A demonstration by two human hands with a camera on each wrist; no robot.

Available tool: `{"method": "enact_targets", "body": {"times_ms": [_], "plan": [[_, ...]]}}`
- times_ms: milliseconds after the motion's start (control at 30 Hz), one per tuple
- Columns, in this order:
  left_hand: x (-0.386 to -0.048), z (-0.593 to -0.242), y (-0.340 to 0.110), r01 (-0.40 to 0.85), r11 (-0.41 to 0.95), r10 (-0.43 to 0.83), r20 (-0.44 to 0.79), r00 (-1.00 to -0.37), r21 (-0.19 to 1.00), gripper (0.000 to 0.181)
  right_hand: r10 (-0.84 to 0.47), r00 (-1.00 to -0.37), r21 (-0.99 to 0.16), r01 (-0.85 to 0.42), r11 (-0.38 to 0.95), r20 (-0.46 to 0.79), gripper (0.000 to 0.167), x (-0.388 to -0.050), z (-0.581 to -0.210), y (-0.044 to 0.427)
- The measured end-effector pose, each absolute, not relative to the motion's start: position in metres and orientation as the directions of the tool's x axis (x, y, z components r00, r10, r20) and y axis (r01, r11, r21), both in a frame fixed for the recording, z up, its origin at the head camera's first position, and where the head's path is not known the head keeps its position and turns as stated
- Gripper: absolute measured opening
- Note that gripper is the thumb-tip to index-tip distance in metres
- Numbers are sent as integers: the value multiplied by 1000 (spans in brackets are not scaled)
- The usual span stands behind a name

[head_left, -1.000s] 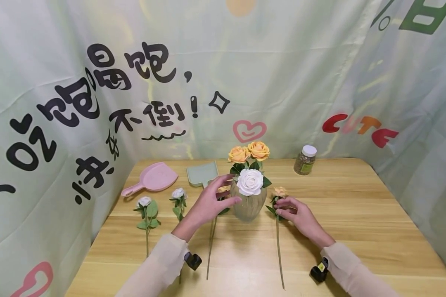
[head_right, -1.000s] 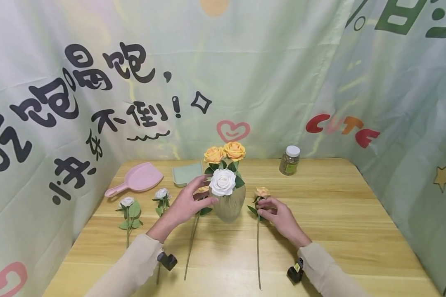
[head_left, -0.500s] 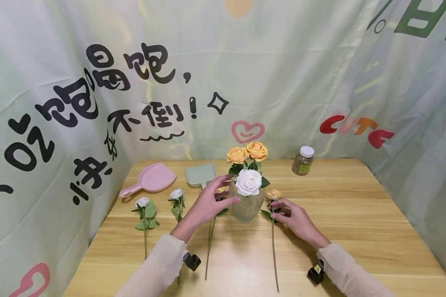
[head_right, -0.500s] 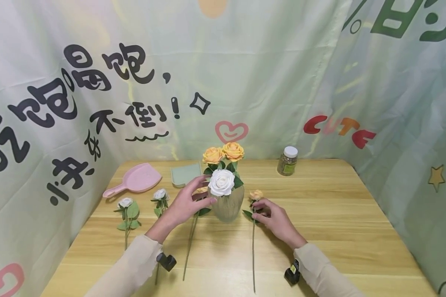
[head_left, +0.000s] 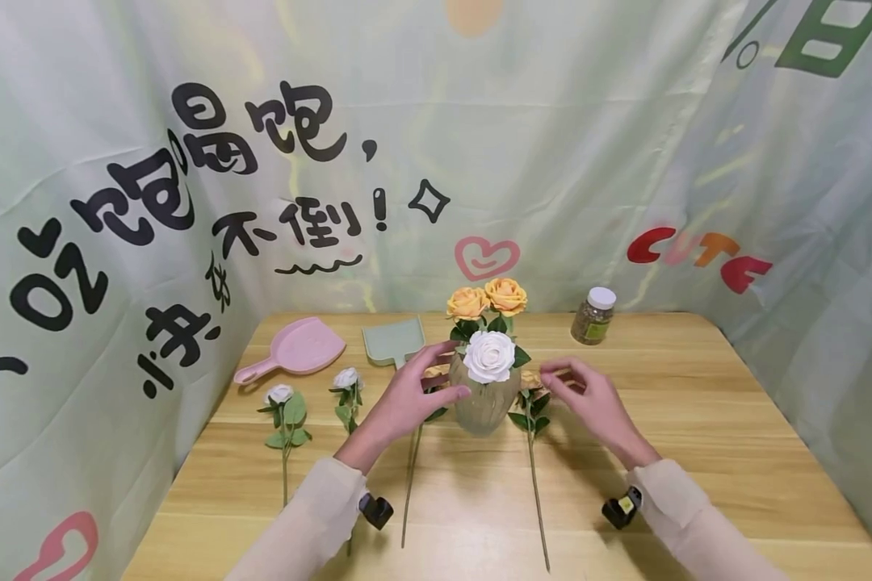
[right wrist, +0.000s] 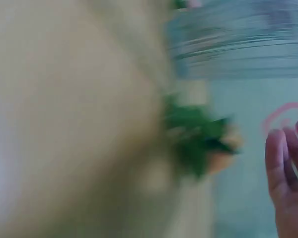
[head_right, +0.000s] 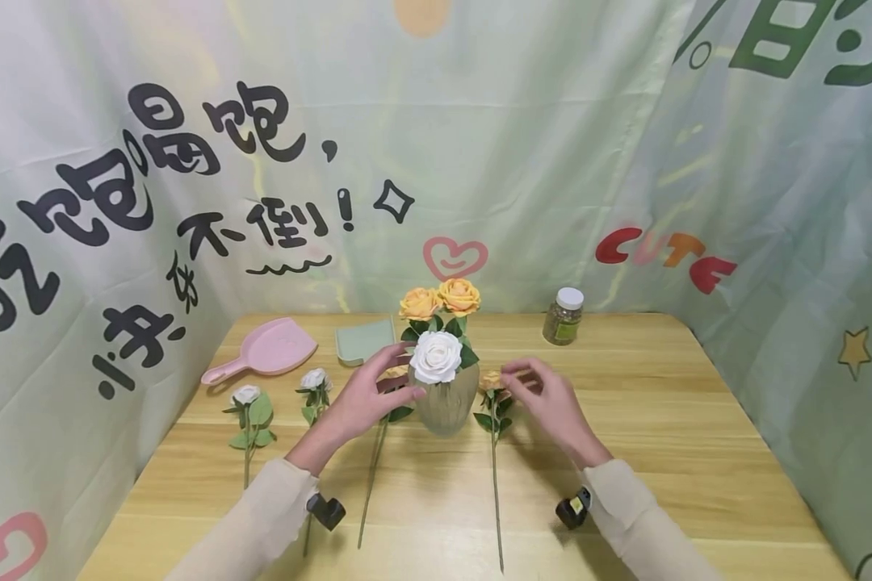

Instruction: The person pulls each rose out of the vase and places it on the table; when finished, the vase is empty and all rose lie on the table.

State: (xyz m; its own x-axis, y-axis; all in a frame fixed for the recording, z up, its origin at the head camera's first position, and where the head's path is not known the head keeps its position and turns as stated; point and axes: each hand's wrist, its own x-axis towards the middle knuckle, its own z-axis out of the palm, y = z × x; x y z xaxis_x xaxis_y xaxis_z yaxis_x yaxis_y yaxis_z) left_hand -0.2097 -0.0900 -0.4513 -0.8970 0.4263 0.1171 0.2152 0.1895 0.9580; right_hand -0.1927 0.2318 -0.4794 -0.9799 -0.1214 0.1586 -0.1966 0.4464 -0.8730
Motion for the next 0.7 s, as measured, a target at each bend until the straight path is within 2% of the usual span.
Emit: {"method": "enact_targets", "body": {"times_ms": [200,367,433,567,700], "plan": [[-210,-451,-90,213,190,427,115,-897,958,72,-228,-920,-888,-373,267,318,27,-208,-429,212],[-210,-451,-91,218,187,424,122,-898,958,71,-314,-899,-876,-395,277,306,24,-216,-414,194],[-210,-451,-91,227,186,427,129,-895,956,71,-325,-896,-871,-398,289,301,28,-218,-414,189],[-210,-451,-90,237,193,428,136,-894,952,71,-309,-891,-859,-422,289,334,31,-220,-412,184],[-210,-452,-90,248,195,429,144,-892,949,71,-263,-880,-851,-459,256,396,22,-221,-406,182]]}}
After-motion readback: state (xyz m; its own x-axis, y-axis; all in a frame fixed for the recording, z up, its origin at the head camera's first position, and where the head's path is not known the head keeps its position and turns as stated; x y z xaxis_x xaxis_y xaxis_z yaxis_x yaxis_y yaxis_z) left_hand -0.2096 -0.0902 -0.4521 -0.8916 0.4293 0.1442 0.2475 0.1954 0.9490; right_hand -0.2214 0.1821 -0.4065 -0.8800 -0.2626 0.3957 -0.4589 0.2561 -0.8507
